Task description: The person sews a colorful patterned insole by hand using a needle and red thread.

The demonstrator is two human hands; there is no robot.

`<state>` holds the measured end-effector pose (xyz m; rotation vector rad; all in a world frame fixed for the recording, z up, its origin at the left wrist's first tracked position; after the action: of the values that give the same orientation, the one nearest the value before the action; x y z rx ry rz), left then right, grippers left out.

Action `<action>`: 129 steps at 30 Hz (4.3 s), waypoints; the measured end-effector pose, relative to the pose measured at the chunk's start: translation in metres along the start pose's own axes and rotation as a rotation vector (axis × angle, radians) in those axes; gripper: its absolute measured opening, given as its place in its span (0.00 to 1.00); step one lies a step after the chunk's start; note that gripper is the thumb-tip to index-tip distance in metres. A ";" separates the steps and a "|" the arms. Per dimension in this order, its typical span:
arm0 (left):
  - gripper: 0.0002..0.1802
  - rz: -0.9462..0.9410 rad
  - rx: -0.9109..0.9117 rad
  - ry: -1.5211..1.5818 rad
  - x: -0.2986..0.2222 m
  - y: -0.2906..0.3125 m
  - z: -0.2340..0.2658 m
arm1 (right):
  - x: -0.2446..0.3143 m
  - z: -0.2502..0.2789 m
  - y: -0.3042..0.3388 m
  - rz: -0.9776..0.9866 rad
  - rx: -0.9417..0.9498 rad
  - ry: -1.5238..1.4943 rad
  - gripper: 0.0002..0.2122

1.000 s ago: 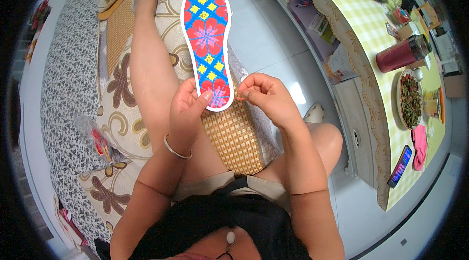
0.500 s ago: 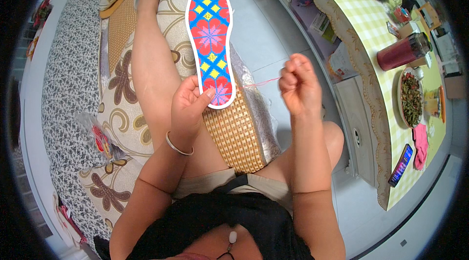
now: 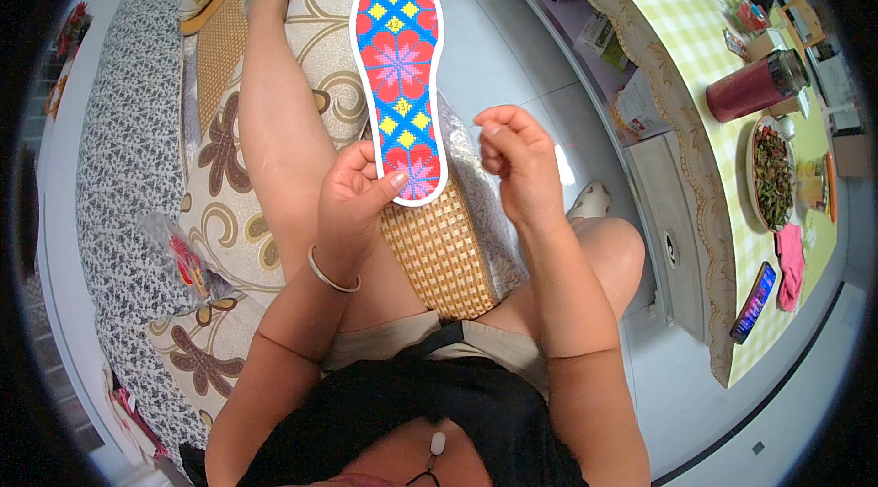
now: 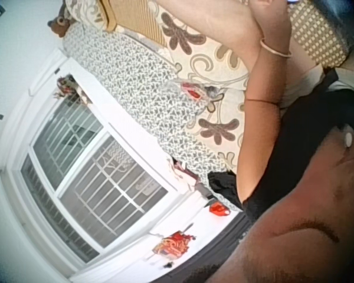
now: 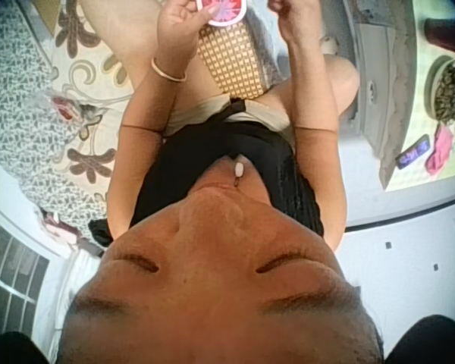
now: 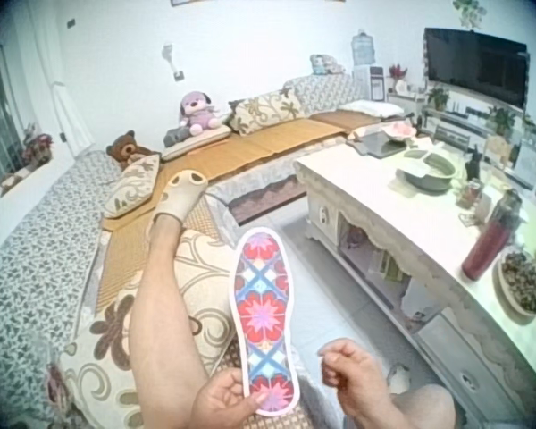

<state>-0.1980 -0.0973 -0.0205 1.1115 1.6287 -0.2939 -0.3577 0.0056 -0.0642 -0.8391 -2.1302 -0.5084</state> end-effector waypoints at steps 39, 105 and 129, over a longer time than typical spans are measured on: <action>0.18 0.066 -0.034 0.097 0.002 0.002 -0.001 | -0.017 -0.024 0.023 -0.036 0.231 -0.099 0.05; 0.09 0.372 0.558 0.880 0.023 -0.007 0.006 | 0.019 -0.056 0.042 0.953 0.355 0.666 0.04; 0.20 0.025 -0.028 0.185 0.003 0.001 -0.005 | -0.006 -0.029 0.027 0.111 0.312 0.132 0.04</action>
<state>-0.2000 -0.0918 -0.0204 1.1645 1.7747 -0.1549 -0.3211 0.0049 -0.0489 -0.7201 -1.9632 -0.1613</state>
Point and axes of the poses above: each hand's wrist, its own y-axis away from the middle knuckle, its own z-axis out of the back of the hand, x = y × z, the point moved 1 cm from there along -y, towards the middle knuckle, and after that the axes turned 12 degrees about z, right-handed, at the moved point
